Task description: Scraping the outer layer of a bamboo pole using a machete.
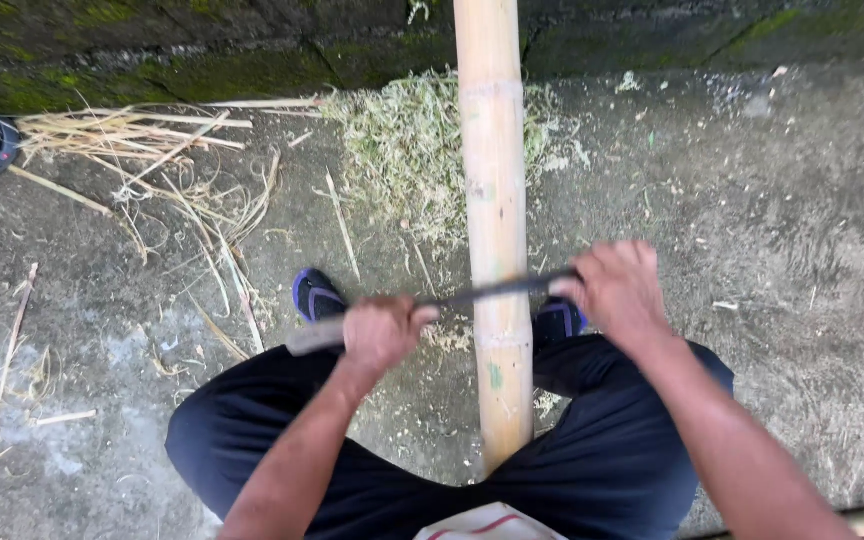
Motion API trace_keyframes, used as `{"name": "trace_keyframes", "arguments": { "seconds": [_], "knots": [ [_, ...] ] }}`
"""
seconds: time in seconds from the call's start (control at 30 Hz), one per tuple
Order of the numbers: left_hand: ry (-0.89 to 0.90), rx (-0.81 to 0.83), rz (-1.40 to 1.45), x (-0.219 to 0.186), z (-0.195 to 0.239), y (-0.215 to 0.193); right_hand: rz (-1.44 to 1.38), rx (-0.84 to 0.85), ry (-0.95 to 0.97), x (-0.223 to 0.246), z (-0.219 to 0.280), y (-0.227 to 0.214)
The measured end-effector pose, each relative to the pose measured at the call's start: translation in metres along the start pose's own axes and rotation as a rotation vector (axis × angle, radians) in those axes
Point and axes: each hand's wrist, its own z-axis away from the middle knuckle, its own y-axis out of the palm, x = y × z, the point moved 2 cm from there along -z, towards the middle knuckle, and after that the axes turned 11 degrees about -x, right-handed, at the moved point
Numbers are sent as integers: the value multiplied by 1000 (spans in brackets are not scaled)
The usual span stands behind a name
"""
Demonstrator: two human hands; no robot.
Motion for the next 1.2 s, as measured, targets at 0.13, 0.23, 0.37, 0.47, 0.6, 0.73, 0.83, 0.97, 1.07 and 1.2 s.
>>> {"name": "trace_keyframes", "arguments": {
  "seconds": [0.13,0.23,0.37,0.47,0.6,0.73,0.83,0.97,1.07,1.2],
  "knots": [
    [29,-173,-126,12,-102,-29,166,176,65,-20,-119,-26],
    [47,-379,-136,6,-155,-68,148,-341,-90,-47,-161,-16],
    [-7,-127,-187,-11,-112,-69,46,-68,64,-41,-119,0],
    [19,-63,-204,-25,-41,-52,44,-5,40,-18,-50,-1],
    [204,-299,-13,-36,41,-31,-60,-88,7,0,43,9],
    [125,-164,-82,-18,-8,-21,6,-28,-27,-12,-19,0],
    [140,-322,-254,-13,-89,-49,44,292,162,-30,-108,-10],
    [28,-236,-258,-13,-161,-84,60,-210,25,-68,-164,13],
    [30,-173,-267,-28,-137,-97,68,-73,88,-51,-142,9],
    [-4,43,-265,-48,-71,-90,51,192,159,-26,-71,5]
  ]
}}
